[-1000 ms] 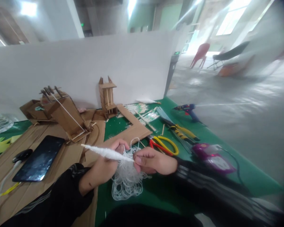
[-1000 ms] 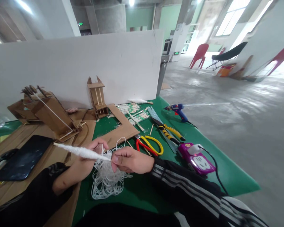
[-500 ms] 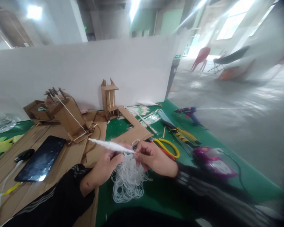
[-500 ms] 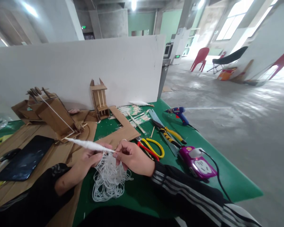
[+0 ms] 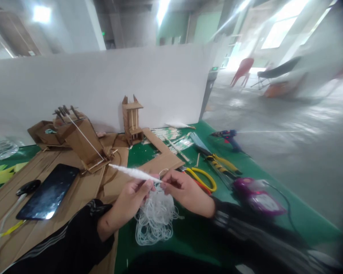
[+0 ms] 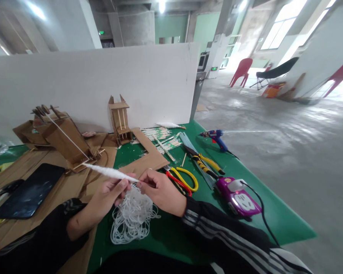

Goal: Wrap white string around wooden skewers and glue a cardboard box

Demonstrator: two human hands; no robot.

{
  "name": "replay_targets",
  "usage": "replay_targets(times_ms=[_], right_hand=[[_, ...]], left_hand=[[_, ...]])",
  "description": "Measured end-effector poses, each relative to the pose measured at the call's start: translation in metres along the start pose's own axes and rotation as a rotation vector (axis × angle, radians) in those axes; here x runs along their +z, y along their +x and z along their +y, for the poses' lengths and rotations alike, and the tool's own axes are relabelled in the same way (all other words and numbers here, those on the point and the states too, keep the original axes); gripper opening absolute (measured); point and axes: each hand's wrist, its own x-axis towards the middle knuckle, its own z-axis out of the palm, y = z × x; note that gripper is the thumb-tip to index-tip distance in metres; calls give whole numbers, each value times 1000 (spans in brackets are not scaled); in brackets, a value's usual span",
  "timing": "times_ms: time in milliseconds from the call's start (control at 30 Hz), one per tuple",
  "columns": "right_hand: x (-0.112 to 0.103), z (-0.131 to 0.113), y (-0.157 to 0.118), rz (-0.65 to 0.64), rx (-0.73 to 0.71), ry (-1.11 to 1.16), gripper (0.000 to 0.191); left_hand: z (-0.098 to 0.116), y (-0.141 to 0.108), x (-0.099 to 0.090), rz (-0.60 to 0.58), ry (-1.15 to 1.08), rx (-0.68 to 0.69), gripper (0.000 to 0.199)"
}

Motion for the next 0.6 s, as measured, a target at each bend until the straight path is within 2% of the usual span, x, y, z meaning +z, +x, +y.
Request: replay_targets(times_ms=[100, 300, 367, 533, 600], right_hand=[[3, 0, 0, 42, 24, -1, 25], [-5, -6, 0, -140, -6, -60, 39], [-5, -6, 0, -165, 13, -75, 39], [0, -2, 1, 40, 32, -21, 26], [0, -2, 1, 31, 19, -16, 27]], left_hand=[[-2, 0, 2, 14, -64, -34, 48], [-3, 1, -1, 66, -74, 33, 44], [-5, 2, -2, 58, -80, 32, 44], [-5, 3, -2, 58, -109, 4, 42], [-4, 3, -3, 66, -104, 12, 42]])
